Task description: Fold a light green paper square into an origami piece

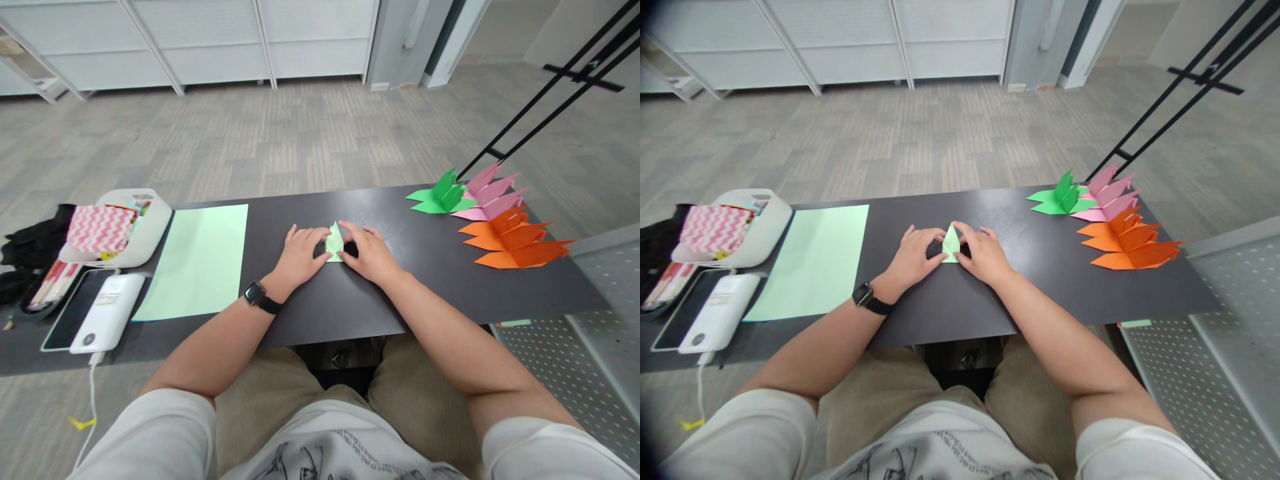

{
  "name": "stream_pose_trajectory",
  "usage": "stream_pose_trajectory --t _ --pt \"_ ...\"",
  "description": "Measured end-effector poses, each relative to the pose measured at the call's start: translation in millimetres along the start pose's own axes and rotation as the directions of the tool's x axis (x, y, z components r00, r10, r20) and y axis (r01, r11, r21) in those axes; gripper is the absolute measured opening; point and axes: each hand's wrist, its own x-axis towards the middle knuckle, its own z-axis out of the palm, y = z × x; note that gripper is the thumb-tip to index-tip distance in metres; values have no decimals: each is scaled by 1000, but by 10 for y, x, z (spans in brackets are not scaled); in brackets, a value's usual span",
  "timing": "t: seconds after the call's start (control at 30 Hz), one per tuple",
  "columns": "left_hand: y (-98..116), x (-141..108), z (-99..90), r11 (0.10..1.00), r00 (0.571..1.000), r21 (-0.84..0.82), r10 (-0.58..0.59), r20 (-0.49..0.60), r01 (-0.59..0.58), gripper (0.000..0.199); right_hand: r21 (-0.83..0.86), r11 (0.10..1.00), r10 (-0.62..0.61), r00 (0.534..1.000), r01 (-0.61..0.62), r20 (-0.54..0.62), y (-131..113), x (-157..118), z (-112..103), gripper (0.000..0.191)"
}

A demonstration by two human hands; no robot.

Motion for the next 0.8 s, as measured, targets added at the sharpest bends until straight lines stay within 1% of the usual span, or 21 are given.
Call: stream_pose_trajectory --t 0.17,0.23,0.4,0.8 --pt "-17 -10 13 999 999 44 25 35 -26 23 -87 995 -47 999 49 22 -10 11 0 32" --pt "-16 -13 16 999 999 48 19 38 -21 20 -109 992 -62 998 64 24 -4 19 2 27" --pt "-3 -23 15 999 999 45 3 52 -6 20 -130 987 -87 995 92 43 12 23 9 29" --pt "-14 -35 23 998 997 61 -2 74 -2 21 -224 969 -83 994 99 77 -12 28 31 31"
